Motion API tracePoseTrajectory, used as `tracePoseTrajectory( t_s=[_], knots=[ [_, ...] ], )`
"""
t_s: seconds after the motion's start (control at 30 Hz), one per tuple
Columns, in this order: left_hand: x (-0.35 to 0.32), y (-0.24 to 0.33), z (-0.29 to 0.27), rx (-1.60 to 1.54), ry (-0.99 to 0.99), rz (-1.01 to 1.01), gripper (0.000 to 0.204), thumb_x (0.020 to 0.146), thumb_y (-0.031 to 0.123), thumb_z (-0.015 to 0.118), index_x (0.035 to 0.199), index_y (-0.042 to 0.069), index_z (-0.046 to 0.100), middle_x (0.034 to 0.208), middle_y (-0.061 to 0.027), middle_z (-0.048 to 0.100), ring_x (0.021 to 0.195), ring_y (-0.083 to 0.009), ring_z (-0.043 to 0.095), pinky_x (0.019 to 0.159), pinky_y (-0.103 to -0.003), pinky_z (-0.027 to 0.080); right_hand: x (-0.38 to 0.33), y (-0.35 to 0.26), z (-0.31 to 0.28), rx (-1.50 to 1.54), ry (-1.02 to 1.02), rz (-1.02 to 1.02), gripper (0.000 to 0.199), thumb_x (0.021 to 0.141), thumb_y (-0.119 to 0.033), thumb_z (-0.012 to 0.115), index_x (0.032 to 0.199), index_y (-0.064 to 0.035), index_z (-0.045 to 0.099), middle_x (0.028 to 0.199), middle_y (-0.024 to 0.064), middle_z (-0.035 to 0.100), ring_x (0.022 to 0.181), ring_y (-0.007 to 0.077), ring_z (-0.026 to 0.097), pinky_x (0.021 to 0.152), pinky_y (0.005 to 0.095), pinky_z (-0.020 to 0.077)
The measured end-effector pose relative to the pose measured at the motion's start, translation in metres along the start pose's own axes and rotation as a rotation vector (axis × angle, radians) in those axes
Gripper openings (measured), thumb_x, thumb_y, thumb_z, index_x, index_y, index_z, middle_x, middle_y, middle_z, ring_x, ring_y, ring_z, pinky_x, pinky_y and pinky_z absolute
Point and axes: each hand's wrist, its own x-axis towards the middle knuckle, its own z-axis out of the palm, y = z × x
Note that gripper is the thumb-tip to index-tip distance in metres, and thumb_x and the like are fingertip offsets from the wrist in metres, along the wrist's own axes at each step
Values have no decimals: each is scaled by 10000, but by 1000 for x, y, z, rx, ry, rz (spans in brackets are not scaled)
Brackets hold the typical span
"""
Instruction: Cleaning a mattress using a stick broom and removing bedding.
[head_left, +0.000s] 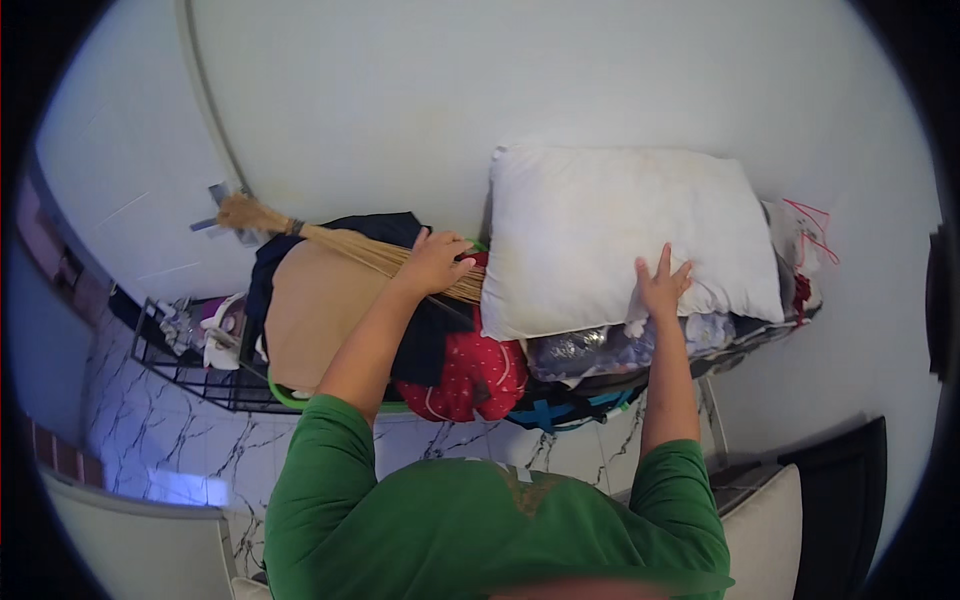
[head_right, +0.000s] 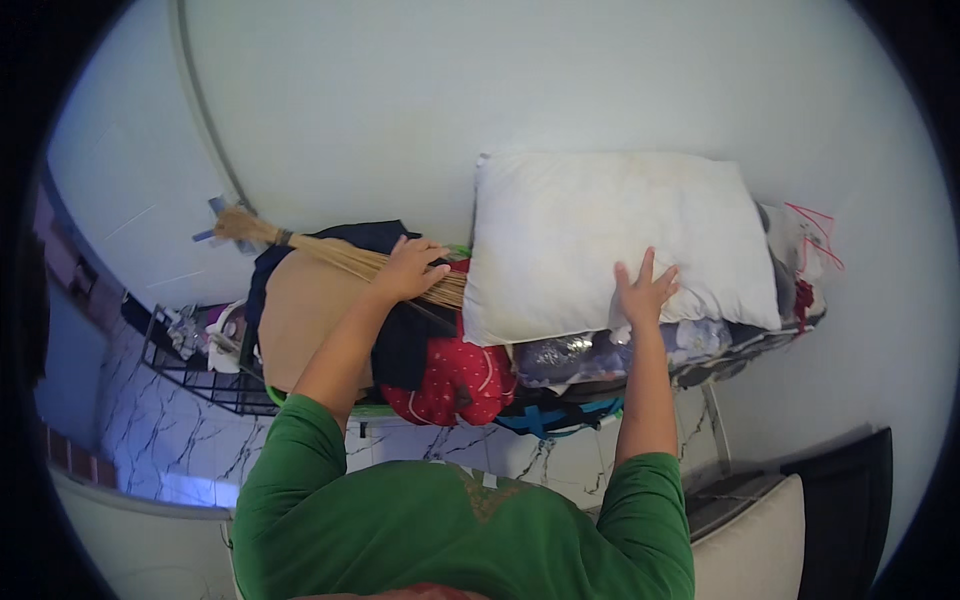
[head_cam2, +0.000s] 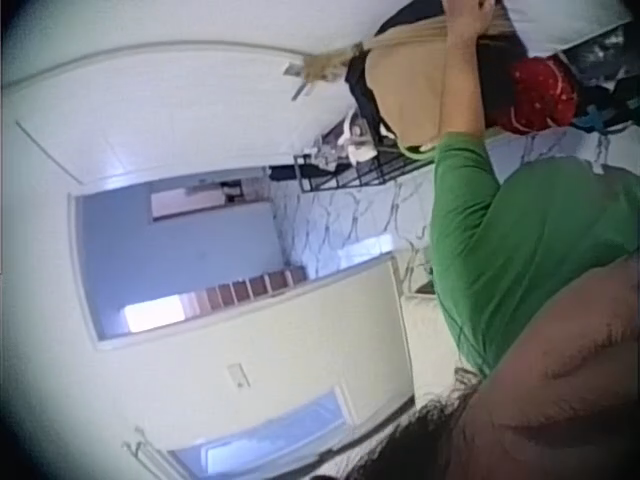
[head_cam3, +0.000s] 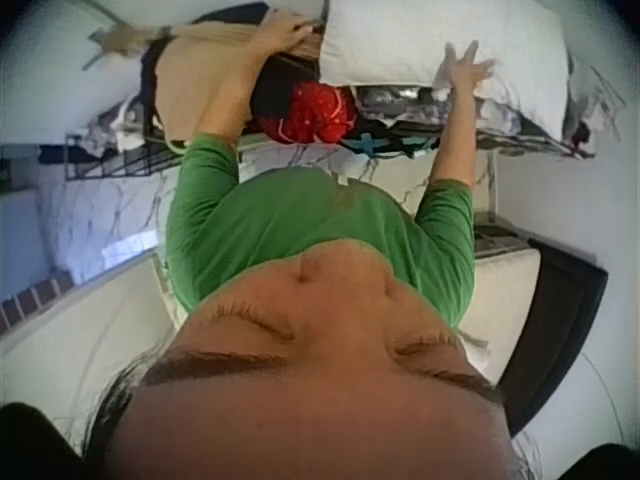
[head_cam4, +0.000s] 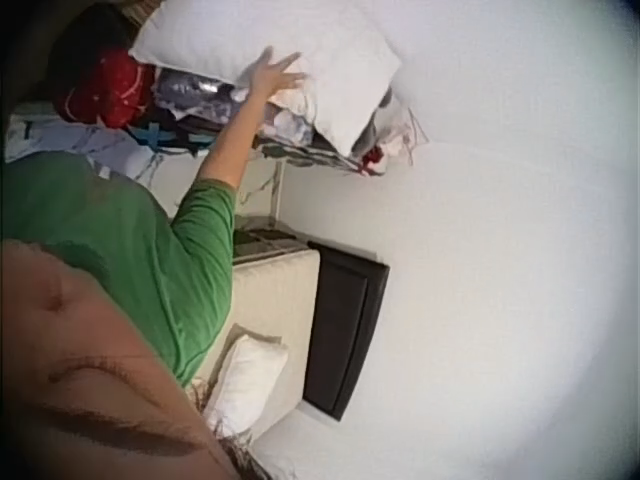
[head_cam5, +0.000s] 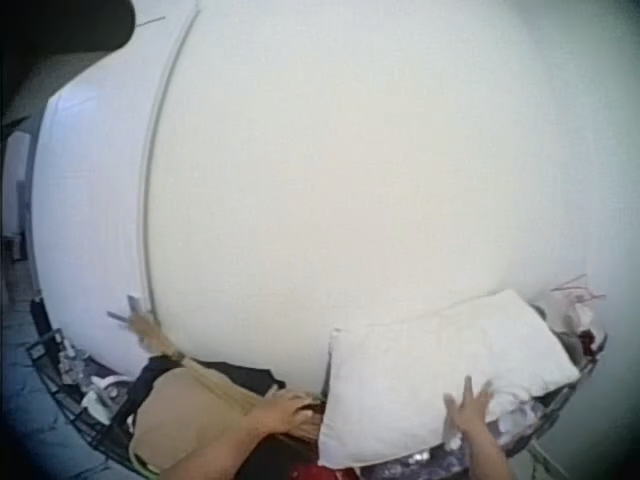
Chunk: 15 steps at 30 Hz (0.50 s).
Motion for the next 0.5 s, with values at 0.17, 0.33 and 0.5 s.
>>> tracePoseTrajectory(
  t_s=[0.17, 0.33, 0.5],
  knots=[
    [-47, -34, -26, 383, -169, -143, 944, 499, 652, 571, 1258, 180, 267, 1303, -124, 225, 1231, -269, 119, 917, -600, 12, -11, -53, -1, 34, -29, 267, 625, 747, -533, 411, 1273, -278, 192, 1322, 215, -12, 1181, 469, -3, 849, 620, 196],
    [-56, -68, -38, 573, -295, -18, 790, 558, 479, 641, 1210, 149, 341, 1119, -139, 433, 1076, -300, 377, 900, -513, 244, -20, -76, -3, 38, -45, 279, 623, 767, -530, 362, 1281, -227, 182, 1325, 197, 56, 1180, 465, 29, 859, 611, 193],
    [-59, -110, -55, 460, -290, 119, 231, 723, 270, 545, 853, 88, 488, 724, -107, 568, 708, -276, 564, 595, -379, 442, -25, -65, 15, 12, 18, 243, 592, 781, -510, 353, 1276, -222, 204, 1314, 213, 107, 1179, 461, 67, 921, 539, 170]
  ],
)
